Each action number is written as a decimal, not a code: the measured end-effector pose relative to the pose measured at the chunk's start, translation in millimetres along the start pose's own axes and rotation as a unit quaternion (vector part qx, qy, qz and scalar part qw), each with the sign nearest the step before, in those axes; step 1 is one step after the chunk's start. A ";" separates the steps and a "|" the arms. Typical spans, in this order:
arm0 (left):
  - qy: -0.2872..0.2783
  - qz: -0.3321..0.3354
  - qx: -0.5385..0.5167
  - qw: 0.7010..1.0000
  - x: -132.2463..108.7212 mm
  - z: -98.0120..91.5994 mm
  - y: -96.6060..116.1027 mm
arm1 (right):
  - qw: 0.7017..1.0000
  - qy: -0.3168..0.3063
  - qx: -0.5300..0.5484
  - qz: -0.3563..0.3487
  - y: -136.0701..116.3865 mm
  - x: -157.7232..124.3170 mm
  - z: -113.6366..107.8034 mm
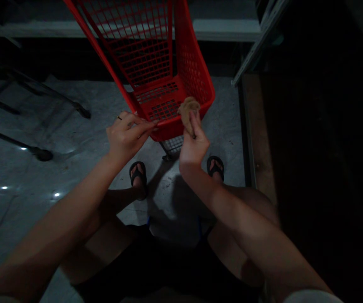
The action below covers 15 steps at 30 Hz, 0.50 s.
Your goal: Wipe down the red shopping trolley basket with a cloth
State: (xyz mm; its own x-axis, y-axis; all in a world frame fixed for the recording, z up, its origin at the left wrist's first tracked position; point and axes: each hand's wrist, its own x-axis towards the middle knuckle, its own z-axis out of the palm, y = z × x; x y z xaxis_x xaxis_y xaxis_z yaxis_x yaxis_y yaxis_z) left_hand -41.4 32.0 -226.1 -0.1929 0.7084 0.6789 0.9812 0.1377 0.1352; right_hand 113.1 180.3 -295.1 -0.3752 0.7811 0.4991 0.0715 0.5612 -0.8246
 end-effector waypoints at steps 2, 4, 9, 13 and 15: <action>-0.009 0.003 0.008 1.000 0.9 1.3 0.1 | 1.000 -0.023 0.010 -0.003 -24.3 -19.1 8.8; -0.005 0.017 0.027 0.999 2.4 1.0 -0.5 | 0.998 -0.049 -0.009 -0.036 -35.2 -25.5 11.1; 0.003 0.034 0.032 0.999 3.7 -2.2 -4.4 | 0.999 0.013 -0.035 -0.009 7.3 24.3 -23.1; -0.015 0.010 -0.006 1.000 1.2 -2.5 -7.7 | 0.988 0.078 0.029 0.131 54.8 86.5 -72.3; -0.023 -0.001 -0.018 1.000 0.4 -2.4 -8.1 | 0.990 0.053 0.013 0.128 62.9 100.3 -81.7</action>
State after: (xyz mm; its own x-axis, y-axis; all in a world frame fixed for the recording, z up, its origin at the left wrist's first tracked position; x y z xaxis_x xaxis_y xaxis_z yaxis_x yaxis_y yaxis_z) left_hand -49.4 29.5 -225.1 -0.1946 0.7397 0.6442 0.9797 0.1150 0.1640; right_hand 155.5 316.3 -275.2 -0.2479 0.9220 0.2974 0.1279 0.3354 -0.9333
